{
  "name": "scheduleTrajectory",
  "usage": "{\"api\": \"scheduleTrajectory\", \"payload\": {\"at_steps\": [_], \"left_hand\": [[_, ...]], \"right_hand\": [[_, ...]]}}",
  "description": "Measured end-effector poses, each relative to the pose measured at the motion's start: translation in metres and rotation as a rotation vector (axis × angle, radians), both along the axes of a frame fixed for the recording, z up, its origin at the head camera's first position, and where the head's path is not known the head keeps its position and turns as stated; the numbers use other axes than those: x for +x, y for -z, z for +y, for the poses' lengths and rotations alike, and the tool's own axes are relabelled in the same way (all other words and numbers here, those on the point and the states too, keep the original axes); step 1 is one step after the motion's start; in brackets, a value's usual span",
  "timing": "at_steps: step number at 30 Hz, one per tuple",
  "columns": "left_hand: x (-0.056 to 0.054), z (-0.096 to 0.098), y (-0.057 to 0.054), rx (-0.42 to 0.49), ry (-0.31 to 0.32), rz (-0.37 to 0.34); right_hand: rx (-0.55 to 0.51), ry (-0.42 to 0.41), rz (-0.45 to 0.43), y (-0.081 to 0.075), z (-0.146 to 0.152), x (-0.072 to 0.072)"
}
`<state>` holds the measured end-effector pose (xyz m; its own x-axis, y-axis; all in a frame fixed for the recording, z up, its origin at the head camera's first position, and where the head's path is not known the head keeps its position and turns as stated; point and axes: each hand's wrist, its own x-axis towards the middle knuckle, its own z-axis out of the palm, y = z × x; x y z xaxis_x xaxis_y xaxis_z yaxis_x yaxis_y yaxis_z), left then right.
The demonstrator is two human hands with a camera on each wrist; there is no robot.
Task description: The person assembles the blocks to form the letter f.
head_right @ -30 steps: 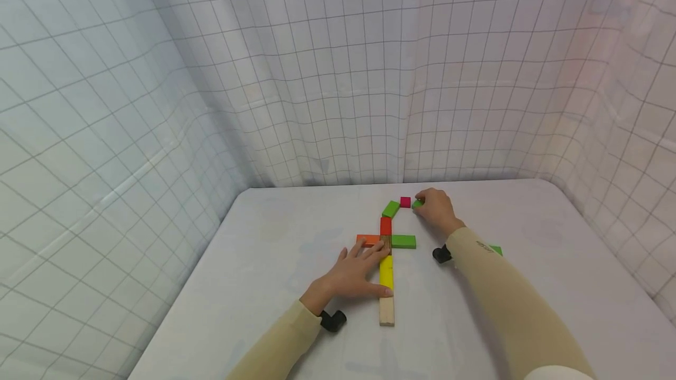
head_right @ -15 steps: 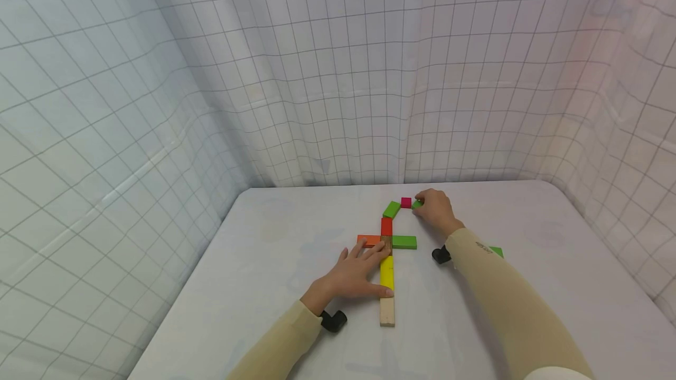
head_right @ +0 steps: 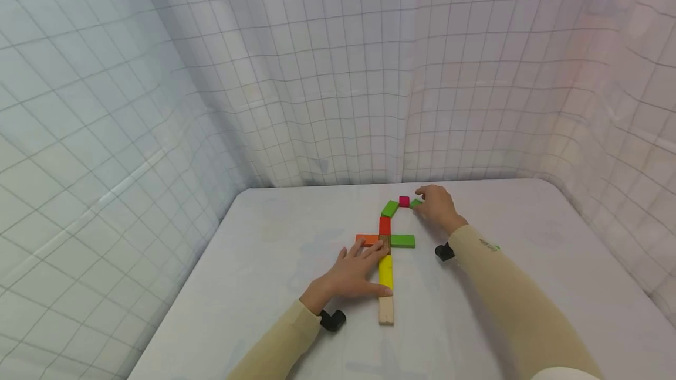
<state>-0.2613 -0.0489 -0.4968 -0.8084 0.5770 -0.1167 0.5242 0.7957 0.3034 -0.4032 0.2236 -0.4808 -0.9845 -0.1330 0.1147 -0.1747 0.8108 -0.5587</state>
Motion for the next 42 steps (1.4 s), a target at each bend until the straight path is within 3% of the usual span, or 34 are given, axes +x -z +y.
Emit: {"api": "scheduleTrajectory", "payload": {"at_steps": [9,20,42], "left_hand": [[0.0,0.001,0.0,0.001,-0.002,0.0],[0.0,0.001,-0.001,0.014,-0.002,-0.016],[0.003,0.001,-0.002,0.031,0.01,-0.013]], "right_hand": [[0.019,-0.004,0.058,-0.02,0.01,0.013],[-0.013,0.005,0.127,-0.039,0.02,0.041],[0.084,-0.088,0.162,-0.028,0.078,0.092]]}}
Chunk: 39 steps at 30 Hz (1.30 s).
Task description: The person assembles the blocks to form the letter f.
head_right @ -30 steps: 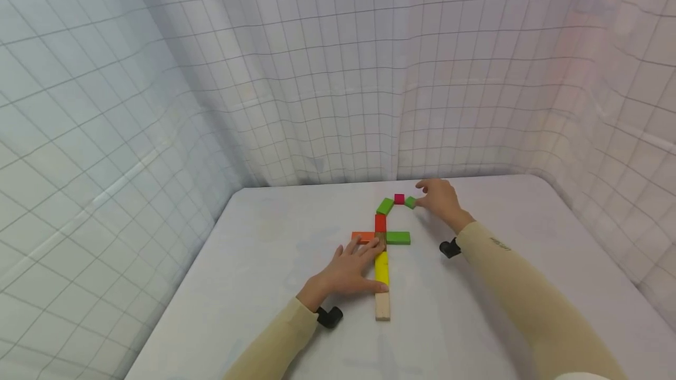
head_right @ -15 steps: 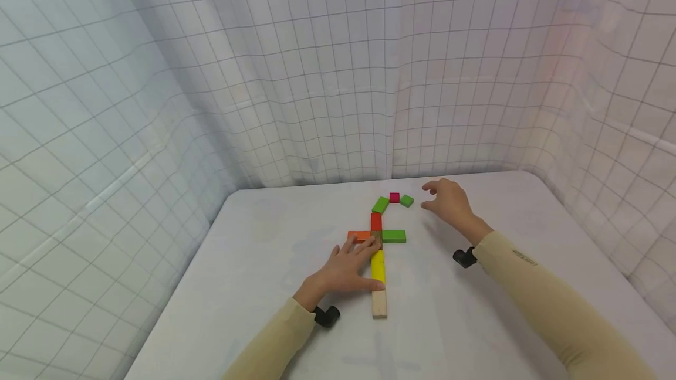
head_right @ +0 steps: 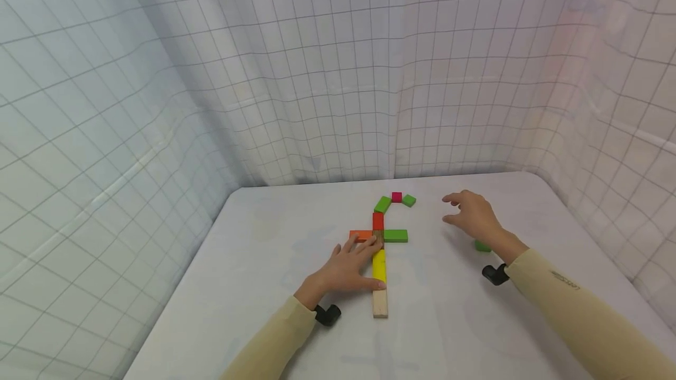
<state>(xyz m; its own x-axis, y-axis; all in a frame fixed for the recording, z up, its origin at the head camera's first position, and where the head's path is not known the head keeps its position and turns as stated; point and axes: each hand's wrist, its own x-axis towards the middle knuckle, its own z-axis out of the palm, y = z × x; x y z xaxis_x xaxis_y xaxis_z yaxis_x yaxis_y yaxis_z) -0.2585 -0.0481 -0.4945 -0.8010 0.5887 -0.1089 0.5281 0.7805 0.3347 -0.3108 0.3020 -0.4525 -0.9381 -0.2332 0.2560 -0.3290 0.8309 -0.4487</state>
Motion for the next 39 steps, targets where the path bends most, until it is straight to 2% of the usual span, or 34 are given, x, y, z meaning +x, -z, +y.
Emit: {"api": "scheduleTrajectory", "payload": {"at_steps": [7,17,29,33,39], "left_hand": [[-0.002,0.0,0.003,-0.012,-0.001,-0.005],[-0.003,0.0,0.001,-0.023,0.001,-0.005],[-0.001,0.002,0.003,0.001,-0.007,-0.03],[0.0,0.001,0.004,0.001,-0.008,-0.024],[0.001,0.0,0.0,-0.001,-0.008,-0.013]], "right_hand": [[0.007,-0.002,0.004,0.015,0.02,0.014],[0.012,0.019,-0.035,0.021,0.036,0.037],[0.035,0.028,-0.089,0.035,0.051,0.051],[0.035,0.029,-0.078,0.036,0.053,0.056],[0.015,0.034,-0.077,0.036,0.056,0.06]]}}
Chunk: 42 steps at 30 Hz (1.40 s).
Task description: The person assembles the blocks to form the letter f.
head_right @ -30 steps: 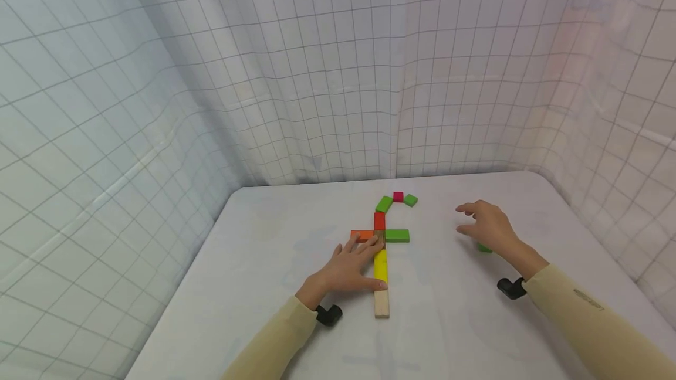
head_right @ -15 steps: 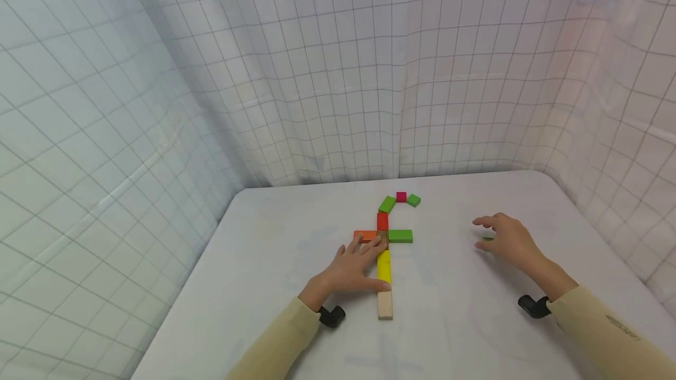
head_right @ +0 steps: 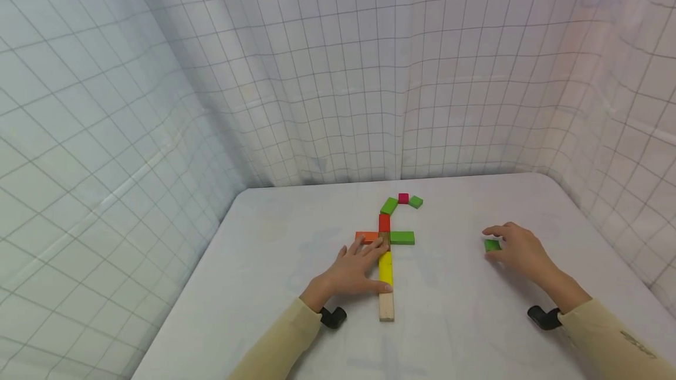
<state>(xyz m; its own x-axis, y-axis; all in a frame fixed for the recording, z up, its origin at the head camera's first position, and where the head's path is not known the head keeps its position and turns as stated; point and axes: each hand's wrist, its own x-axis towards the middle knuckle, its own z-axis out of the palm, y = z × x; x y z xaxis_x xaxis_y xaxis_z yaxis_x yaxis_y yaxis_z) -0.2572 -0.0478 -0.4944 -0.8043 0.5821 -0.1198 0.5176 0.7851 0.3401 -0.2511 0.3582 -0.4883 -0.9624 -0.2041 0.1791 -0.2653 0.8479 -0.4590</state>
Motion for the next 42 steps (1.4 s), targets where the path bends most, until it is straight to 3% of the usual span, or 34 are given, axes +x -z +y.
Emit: {"api": "scheduleTrajectory", "payload": {"at_steps": [24,42], "left_hand": [[-0.0004,0.0011,-0.0024,0.003,-0.002,0.007],[-0.0007,0.0011,-0.0005,-0.01,-0.013,0.003]], "right_hand": [[-0.002,-0.004,0.032,0.0062,0.0057,0.0019],[-0.006,-0.007,-0.024,0.0034,0.0077,-0.0013]]}}
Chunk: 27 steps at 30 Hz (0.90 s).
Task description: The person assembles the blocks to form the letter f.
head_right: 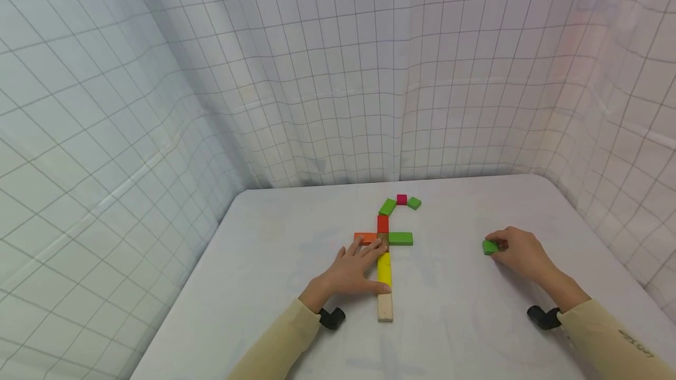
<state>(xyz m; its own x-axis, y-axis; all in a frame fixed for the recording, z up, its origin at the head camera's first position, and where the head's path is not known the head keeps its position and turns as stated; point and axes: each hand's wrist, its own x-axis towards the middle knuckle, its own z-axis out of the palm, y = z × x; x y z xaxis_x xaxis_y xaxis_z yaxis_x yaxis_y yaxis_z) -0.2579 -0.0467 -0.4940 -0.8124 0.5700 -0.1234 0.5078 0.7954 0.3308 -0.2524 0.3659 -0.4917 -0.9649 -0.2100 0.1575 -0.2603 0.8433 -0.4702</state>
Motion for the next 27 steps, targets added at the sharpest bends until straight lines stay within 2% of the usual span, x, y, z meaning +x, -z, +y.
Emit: {"api": "scheduleTrajectory", "payload": {"at_steps": [7,15,27], "left_hand": [[0.001,-0.001,-0.001,0.002,0.009,-0.002],[0.001,0.0,-0.001,0.005,0.001,-0.006],[-0.001,0.0,-0.001,-0.003,0.011,-0.015]], "right_hand": [[-0.003,0.017,-0.045,-0.004,-0.001,-0.001],[-0.004,0.0,-0.038,-0.002,-0.005,-0.006],[-0.02,0.005,-0.049,-0.01,-0.023,-0.012]]}}
